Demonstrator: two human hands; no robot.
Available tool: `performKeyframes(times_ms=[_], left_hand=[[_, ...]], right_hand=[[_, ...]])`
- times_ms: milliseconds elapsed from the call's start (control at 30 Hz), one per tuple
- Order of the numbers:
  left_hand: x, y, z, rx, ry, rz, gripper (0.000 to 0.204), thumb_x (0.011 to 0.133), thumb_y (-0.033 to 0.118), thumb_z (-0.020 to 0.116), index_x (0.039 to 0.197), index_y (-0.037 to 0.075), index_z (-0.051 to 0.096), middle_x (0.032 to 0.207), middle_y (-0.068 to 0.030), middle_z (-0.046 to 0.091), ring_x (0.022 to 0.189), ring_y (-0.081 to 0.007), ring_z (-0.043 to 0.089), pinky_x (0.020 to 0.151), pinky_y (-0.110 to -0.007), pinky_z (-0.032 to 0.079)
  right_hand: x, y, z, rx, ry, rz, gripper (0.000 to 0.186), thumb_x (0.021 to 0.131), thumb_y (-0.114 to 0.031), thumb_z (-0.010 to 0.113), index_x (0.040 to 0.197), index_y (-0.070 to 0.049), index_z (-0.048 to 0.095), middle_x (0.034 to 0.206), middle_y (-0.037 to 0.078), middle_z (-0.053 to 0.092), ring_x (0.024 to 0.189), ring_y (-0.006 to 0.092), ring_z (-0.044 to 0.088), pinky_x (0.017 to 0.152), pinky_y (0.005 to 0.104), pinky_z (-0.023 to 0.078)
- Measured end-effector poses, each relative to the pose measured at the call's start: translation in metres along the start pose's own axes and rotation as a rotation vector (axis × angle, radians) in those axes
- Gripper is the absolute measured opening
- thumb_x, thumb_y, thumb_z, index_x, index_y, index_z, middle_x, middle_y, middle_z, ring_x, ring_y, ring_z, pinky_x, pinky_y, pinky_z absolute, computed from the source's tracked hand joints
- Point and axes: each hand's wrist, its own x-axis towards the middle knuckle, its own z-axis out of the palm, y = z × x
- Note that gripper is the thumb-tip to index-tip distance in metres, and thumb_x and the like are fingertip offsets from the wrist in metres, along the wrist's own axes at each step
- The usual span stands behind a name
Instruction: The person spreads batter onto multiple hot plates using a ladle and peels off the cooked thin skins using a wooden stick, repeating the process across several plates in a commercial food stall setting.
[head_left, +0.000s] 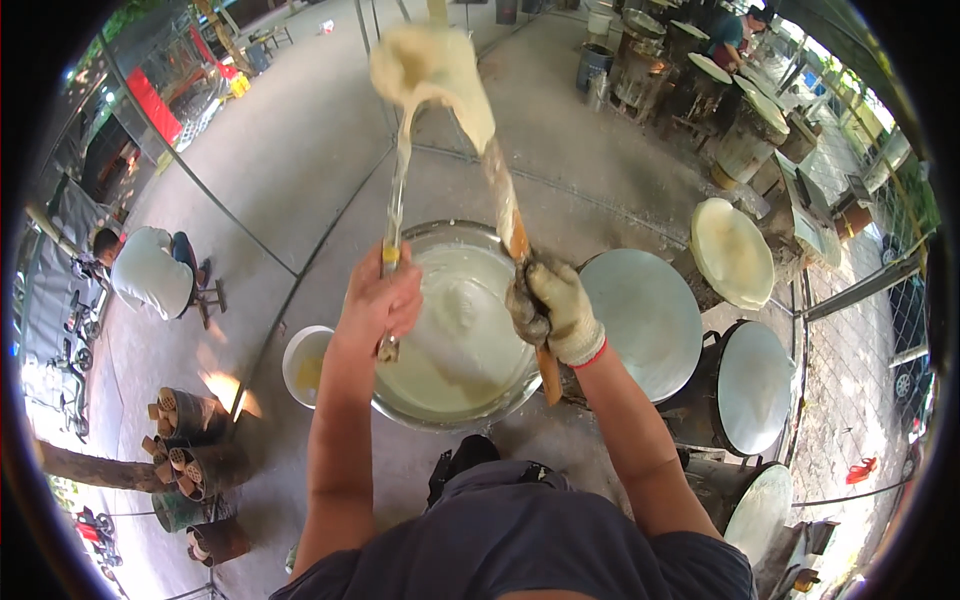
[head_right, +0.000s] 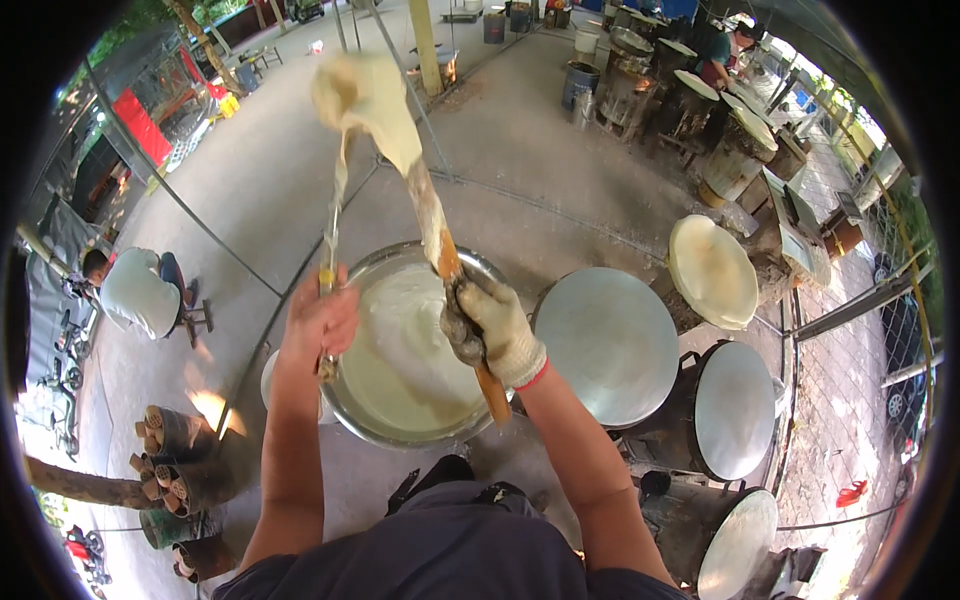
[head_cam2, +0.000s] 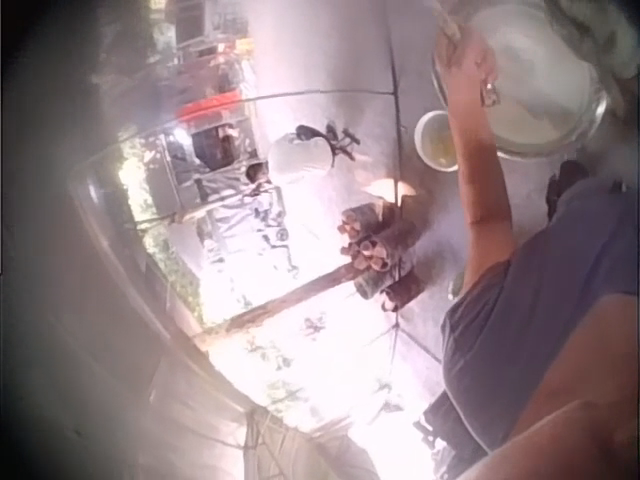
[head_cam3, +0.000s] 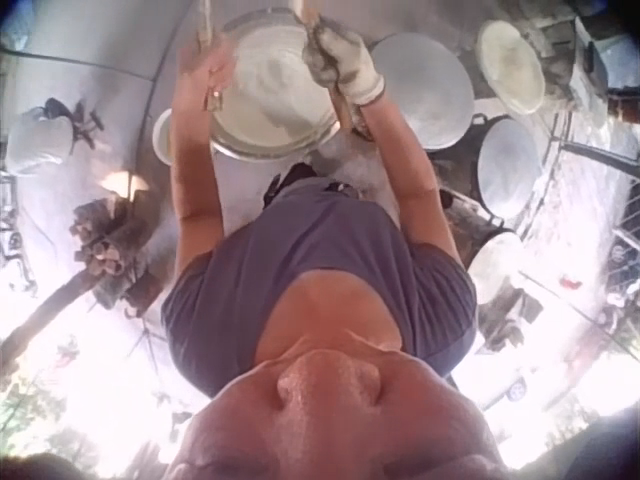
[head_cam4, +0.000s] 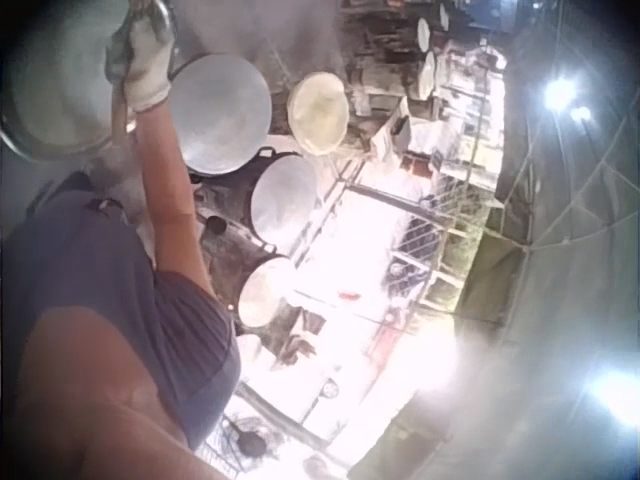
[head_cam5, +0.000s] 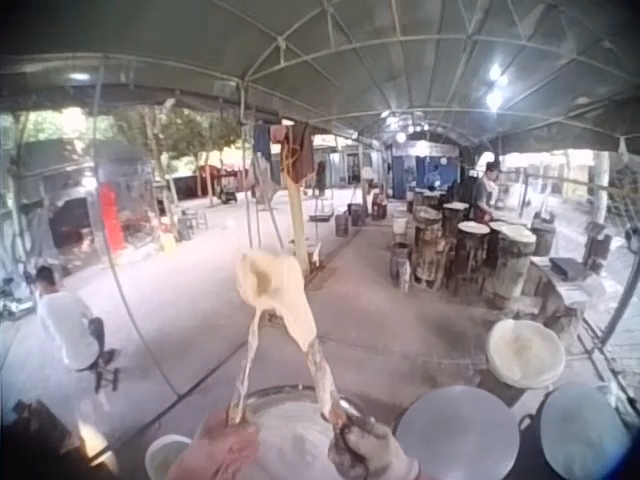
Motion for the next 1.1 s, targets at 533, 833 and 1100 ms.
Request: performKeyframes(times_ms=[533,833,1100], left_hand=[[-0.054,-0.237,0.284,-0.594,-0.286,-1.189,0.026,0.094,0.009,0.044,0.07,0.013,0.036,0.059,0.0062,0.032,0.042,0.0003,0.03,0.035,-0.016,0.028],[-0.042,-0.311,0.492,-0.217,-0.728,-1.094,0.016,0.095,0.01,0.044,0.08,0.011,0.041,0.058,0.0054,0.032,0.04,-0.0017,0.029,0.033,-0.017,0.026],[0.011,-0.448,0.606,0.231,-1.049,-0.683,0.012,0.089,0.008,0.052,0.089,0.008,0.039,0.06,0.0,0.04,0.04,-0.0068,0.037,0.035,-0.025,0.033]], right_hand=[[-0.403,0.055,-0.25,-1.324,0.744,0.088,0.044,0.091,-0.033,0.05,0.133,-0.019,0.048,0.095,0.02,0.064,0.088,0.0349,0.063,0.076,0.0397,0.048],[-0.631,0.075,-0.306,-1.127,1.027,0.054,0.041,0.091,-0.029,0.054,0.131,-0.021,0.053,0.091,0.008,0.066,0.077,0.0237,0.064,0.069,0.0337,0.049],[-0.584,0.016,-0.403,0.4,1.627,-0.435,0.042,0.093,-0.024,0.051,0.135,-0.022,0.049,0.065,-0.004,0.047,0.046,0.0051,0.037,0.041,0.021,0.03]])
